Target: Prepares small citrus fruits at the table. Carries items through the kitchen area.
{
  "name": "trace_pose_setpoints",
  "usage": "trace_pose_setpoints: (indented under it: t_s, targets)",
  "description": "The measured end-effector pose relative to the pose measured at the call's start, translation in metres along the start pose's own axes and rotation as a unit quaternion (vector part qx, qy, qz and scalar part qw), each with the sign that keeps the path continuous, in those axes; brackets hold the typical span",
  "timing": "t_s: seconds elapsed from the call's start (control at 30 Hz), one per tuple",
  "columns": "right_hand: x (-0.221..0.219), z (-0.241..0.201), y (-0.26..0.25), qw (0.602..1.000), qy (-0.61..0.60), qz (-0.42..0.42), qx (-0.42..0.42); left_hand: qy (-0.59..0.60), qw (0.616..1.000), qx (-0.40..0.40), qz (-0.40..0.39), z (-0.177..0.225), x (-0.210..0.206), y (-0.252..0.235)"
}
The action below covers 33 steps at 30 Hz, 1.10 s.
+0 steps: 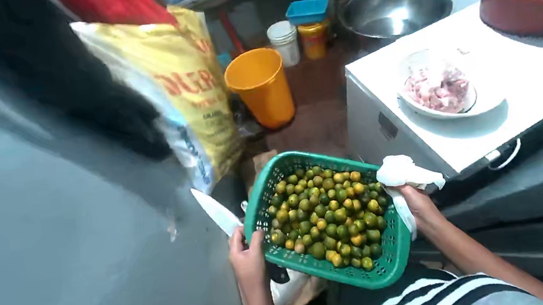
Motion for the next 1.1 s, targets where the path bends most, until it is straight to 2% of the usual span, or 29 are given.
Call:
trace_pose_setpoints:
  t_s: [0.23,0.33,0.43,0.6,0.7,0.77,0.83,0.93,1.1]
  targets:
    - [-0.078,-0.041,-0.078,0.995,-0.020,0.093,0.013,0.010,0.998,-0.020,-0.056,0.037,-0.065,-0.128]
    - [-0.104,-0.061,-0.129,0.995,-0.014,0.094,0.040,0.015,0.996,-0.004,-0.084,0.044,-0.099,-0.171]
    - [-0.133,-0.082,-0.182,0.993,0.043,0.084,0.072,0.018,0.993,0.019,-0.117,0.042,-0.134,-0.215]
    - [-0.183,-0.118,-0.284,0.968,0.213,0.050,0.120,-0.001,0.989,0.022,-0.146,0.054,-0.203,-0.303]
    - [-0.220,-0.148,-0.342,0.964,0.229,0.041,0.126,-0.004,0.988,0.032,-0.152,0.064,-0.246,-0.360]
    - [-0.249,-0.170,-0.381,0.965,0.225,0.027,0.136,0.027,0.987,0.057,-0.146,0.067,-0.272,-0.395]
    - [-0.274,-0.183,-0.421,0.963,0.225,0.017,0.145,0.077,0.980,0.129,-0.133,0.069,-0.298,-0.421]
    - [-0.302,-0.196,-0.477,0.956,0.249,0.010,0.157,0.074,0.964,0.213,-0.139,0.065,-0.336,-0.459]
    - [-0.343,-0.209,-0.576,0.950,0.265,0.024,0.167,0.031,0.954,0.233,-0.184,0.063,-0.410,-0.547]
Point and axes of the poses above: each hand's wrist, its own y-axis away from the middle knuckle, its own x-axis out of the back of the hand, z = x × y, the point moved 6 cm from there along -y, towards the middle knuckle, and after that the axes turned 3 degrees about z, right-handed, at the moved point
